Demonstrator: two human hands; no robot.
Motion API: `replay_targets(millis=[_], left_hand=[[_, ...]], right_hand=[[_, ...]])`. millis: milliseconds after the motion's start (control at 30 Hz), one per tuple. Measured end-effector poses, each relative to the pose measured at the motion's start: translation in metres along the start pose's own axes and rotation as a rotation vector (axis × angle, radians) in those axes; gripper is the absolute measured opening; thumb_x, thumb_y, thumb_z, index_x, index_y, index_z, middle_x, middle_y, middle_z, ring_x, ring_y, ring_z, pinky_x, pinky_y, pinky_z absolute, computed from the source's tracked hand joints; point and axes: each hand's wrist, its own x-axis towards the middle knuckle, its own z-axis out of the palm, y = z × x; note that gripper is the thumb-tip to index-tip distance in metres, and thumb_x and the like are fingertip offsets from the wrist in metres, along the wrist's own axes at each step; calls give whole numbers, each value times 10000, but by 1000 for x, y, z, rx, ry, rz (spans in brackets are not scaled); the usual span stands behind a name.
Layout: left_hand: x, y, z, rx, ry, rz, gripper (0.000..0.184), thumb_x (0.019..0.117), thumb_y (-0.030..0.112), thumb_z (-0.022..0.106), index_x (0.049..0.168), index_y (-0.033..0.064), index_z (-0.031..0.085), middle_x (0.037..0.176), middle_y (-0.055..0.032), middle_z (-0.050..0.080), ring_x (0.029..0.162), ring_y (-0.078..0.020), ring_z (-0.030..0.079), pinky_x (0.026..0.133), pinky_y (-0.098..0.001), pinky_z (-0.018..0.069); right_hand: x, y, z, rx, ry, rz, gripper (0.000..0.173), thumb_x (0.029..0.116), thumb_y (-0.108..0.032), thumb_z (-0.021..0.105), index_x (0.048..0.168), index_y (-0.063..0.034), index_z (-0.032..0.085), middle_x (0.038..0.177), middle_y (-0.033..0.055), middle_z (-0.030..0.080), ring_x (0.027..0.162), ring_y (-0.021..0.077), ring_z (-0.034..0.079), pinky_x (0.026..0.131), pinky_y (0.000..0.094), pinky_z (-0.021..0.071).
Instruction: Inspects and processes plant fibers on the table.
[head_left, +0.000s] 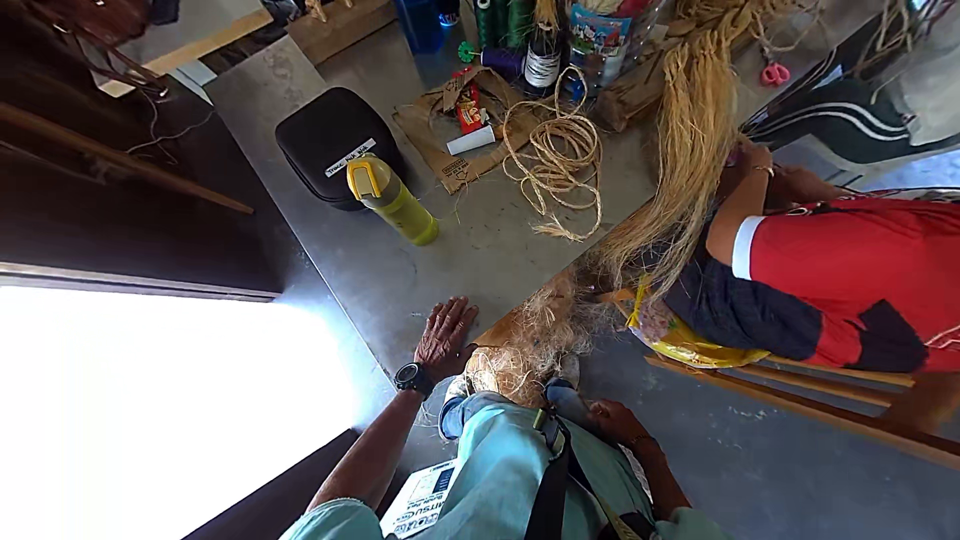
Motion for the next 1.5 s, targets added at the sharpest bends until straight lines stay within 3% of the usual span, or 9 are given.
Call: replay_targets(millis=[133,867,1300,1500], left_hand=[[0,1,0,43,10,-32,804,862,524,667,1547,162,449,1600,-158,423,1497,-359,366,1213,-629,215],[-3,-1,0,-46,15,-44,798,870,480,688,1562,178,430,1628,-123,390,1525,-331,321,1228,-626,193],[-4,-2,2,-24,-6,-47,780,886,484,688,1563,189,437,1644,-102,369,1547,-291,280,1247,-594,172],[-3,-1,2,2,12,-23,749,866,464,715,1520,168,503,1624,-129,394,1538,-309,295,1246,-594,170]], right_hand=[[0,-2,-1,5,12,19,366,1031,-266,615,1259,17,657,1217,229,685,1161,344,654,1056,514,477],[9,-26,-11,-136,-34,24,372,1035,-257,605,1284,15,649,1238,223,684,1179,335,654,1069,493,476],[2,18,-51,-66,105,137,355,1034,-253,626,1256,21,664,1225,242,680,1123,361,672,1014,522,510],[5,20,-49,-59,93,153,350,1039,-250,618,1256,22,661,1244,242,672,1129,374,668,1008,535,513]])
